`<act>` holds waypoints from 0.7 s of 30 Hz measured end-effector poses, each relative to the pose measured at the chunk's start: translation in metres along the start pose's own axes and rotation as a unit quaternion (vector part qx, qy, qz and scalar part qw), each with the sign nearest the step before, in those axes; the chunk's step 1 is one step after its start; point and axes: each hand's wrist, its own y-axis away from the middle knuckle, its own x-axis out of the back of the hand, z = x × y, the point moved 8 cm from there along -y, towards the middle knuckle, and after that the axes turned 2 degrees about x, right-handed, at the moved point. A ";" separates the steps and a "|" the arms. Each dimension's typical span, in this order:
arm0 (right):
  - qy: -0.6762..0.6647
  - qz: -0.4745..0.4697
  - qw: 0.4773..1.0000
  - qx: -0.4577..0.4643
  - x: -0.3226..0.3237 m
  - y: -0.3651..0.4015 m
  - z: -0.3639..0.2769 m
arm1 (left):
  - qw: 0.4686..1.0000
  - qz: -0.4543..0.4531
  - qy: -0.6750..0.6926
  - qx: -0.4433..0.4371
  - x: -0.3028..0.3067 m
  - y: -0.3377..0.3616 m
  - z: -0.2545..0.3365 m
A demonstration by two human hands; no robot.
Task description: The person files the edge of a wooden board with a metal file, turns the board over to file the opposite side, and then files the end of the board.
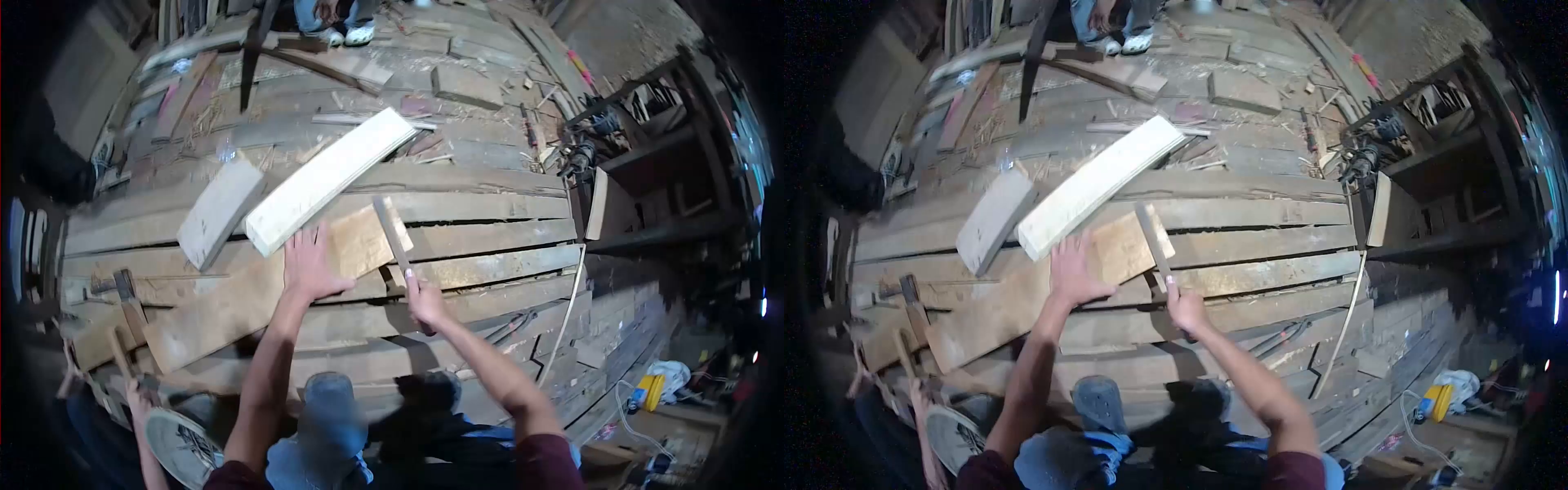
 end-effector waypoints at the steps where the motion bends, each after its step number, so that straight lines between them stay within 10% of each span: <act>1: -0.029 0.026 0.999 0.000 -0.009 0.004 0.008 | 1.000 -0.014 0.004 0.007 0.000 -0.001 0.001; 21: -0.028 0.013 0.999 -0.037 0.004 -0.014 -0.012 | 1.000 -0.030 -0.004 0.010 0.007 0.000 0.001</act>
